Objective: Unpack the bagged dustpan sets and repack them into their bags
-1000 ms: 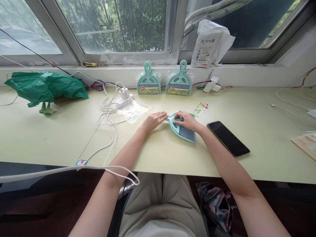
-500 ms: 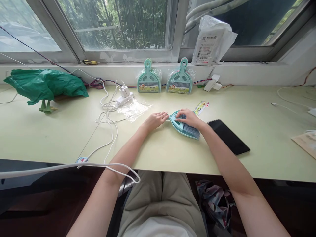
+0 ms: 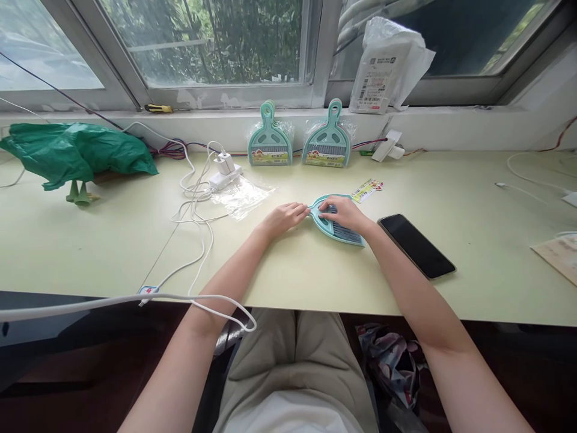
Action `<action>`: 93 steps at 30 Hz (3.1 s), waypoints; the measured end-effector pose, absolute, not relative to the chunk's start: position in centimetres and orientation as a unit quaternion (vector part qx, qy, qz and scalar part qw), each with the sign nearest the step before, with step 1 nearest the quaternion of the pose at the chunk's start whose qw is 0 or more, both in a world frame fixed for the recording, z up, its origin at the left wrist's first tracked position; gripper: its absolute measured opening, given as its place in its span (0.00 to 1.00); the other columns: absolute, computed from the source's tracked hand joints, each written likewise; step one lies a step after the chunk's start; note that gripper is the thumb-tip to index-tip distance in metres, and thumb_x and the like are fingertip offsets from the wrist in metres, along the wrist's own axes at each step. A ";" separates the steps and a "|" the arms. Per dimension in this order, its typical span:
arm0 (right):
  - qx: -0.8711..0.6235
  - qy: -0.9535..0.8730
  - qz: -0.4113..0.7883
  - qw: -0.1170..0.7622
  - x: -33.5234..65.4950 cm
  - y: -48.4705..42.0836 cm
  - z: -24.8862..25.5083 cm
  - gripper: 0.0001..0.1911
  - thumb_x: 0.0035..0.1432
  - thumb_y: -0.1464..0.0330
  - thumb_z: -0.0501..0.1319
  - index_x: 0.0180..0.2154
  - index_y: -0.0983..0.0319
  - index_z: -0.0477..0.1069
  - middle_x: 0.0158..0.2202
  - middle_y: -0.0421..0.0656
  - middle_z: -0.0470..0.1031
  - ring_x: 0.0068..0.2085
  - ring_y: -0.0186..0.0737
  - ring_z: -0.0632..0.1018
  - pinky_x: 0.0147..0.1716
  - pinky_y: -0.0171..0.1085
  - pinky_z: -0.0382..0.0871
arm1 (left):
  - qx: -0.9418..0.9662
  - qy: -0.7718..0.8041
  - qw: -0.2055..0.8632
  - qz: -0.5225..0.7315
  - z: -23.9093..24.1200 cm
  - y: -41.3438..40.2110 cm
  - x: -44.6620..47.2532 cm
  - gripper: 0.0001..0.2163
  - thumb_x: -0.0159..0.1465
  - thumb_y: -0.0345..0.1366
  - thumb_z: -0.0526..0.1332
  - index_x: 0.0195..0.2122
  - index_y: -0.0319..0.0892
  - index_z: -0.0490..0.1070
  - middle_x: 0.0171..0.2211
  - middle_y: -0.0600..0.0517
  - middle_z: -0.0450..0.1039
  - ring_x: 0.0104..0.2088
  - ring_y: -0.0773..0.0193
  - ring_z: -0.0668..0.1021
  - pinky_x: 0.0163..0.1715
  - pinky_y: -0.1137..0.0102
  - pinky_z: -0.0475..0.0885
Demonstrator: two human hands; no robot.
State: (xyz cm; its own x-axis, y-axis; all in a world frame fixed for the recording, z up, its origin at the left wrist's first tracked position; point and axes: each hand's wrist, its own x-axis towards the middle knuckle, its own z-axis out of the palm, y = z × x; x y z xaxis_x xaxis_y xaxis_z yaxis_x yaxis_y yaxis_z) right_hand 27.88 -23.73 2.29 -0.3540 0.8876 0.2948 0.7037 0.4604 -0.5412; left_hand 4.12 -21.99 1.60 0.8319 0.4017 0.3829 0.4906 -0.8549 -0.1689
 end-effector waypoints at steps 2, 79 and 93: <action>-0.494 -0.807 0.162 0.282 27.9 -23.7 2.3 0.07 0.54 0.64 0.63 0.33 0.60 0.76 0.38 0.44 0.79 0.42 0.45 0.78 0.46 0.43 0.68 | -0.946 -0.245 0.144 -0.159 1.5 -22.0 4.3 0.17 0.68 0.25 0.46 0.50 0.39 0.71 0.48 0.44 0.75 0.47 0.62 0.78 0.48 0.67 0.71; -0.705 -0.651 0.110 0.259 30.5 -21.8 -0.6 0.29 0.53 0.65 0.65 0.56 0.64 0.67 0.57 0.55 0.63 0.59 0.53 0.66 0.59 0.49 0.60 | -0.473 -0.461 -0.564 -0.495 1.0 -18.8 3.6 0.08 0.60 0.34 0.57 0.40 0.40 0.69 0.41 0.48 0.76 0.44 0.60 0.78 0.48 0.65 0.71; -0.750 -0.582 0.175 0.261 31.6 -21.9 0.8 0.34 0.47 0.66 0.69 0.57 0.62 0.66 0.55 0.52 0.60 0.52 0.47 0.72 0.57 0.45 0.64 | -0.494 -0.483 -0.538 -0.483 1.1 -18.8 3.5 0.10 0.60 0.34 0.58 0.43 0.40 0.69 0.43 0.45 0.75 0.48 0.57 0.76 0.50 0.62 0.70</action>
